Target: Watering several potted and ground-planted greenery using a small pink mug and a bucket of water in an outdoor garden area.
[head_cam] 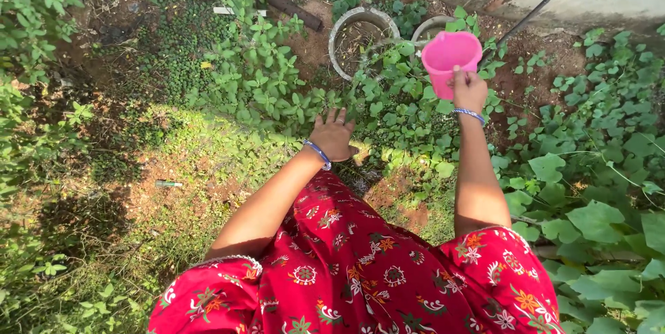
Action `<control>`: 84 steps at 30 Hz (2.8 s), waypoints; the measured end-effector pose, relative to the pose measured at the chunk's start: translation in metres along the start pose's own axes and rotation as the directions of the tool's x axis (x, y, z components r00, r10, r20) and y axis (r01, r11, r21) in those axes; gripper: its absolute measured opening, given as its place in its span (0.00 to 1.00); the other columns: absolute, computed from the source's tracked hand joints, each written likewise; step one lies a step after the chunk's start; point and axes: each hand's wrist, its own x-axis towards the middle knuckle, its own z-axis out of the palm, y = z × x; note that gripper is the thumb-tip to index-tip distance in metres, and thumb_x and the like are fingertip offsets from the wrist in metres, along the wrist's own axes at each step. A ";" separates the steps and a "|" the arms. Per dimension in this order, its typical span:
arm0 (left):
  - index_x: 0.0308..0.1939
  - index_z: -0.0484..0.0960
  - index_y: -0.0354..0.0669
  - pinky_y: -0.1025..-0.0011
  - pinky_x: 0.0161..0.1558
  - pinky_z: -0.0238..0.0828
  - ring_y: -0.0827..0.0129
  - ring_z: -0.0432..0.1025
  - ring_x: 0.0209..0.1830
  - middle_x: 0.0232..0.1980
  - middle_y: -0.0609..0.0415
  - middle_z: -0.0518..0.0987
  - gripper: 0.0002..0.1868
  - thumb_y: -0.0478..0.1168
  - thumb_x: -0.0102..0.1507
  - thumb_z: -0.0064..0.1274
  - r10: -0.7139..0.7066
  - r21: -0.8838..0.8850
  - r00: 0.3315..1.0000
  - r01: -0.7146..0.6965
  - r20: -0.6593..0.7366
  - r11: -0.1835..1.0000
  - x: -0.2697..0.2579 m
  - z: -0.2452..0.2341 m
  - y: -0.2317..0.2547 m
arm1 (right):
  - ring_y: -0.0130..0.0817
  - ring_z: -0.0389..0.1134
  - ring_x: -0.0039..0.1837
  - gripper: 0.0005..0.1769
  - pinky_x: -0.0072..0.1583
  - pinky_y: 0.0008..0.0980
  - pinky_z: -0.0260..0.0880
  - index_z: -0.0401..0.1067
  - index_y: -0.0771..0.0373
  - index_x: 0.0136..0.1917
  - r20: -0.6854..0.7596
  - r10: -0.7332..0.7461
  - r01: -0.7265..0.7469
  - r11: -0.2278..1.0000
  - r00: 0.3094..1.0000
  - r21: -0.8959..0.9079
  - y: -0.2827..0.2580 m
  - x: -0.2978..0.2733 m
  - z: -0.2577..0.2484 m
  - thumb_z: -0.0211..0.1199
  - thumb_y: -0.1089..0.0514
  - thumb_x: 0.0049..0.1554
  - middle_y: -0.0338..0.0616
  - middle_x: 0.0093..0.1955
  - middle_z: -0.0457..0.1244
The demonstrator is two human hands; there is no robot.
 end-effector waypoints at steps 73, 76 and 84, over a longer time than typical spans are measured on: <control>0.75 0.62 0.39 0.61 0.73 0.57 0.48 0.60 0.76 0.74 0.35 0.66 0.50 0.67 0.58 0.55 0.511 -0.021 0.277 -0.865 0.814 0.502 -0.069 0.187 0.029 | 0.28 0.72 0.41 0.14 0.46 0.28 0.70 0.78 0.66 0.45 -0.541 0.840 -0.033 0.542 0.037 0.840 -0.159 -0.761 0.117 0.61 0.53 0.64 0.44 0.40 0.72; 0.72 0.64 0.36 0.59 0.73 0.55 0.46 0.58 0.78 0.75 0.33 0.65 0.48 0.65 0.59 0.57 0.620 -0.106 0.168 -0.919 0.766 0.380 -0.062 0.246 0.019 | 0.27 0.72 0.42 0.11 0.49 0.30 0.74 0.78 0.67 0.46 -0.591 0.806 -0.121 0.590 0.032 0.799 -0.176 -0.805 0.123 0.65 0.56 0.62 0.44 0.40 0.72; 0.73 0.64 0.39 0.60 0.73 0.56 0.48 0.57 0.77 0.76 0.36 0.62 0.47 0.62 0.59 0.58 0.526 -0.152 0.013 -0.951 0.850 0.270 -0.257 0.339 0.118 | 0.26 0.72 0.45 0.09 0.50 0.29 0.74 0.79 0.67 0.48 -0.597 0.764 -0.120 0.587 -0.245 0.800 -0.227 -0.970 0.134 0.67 0.58 0.59 0.40 0.42 0.72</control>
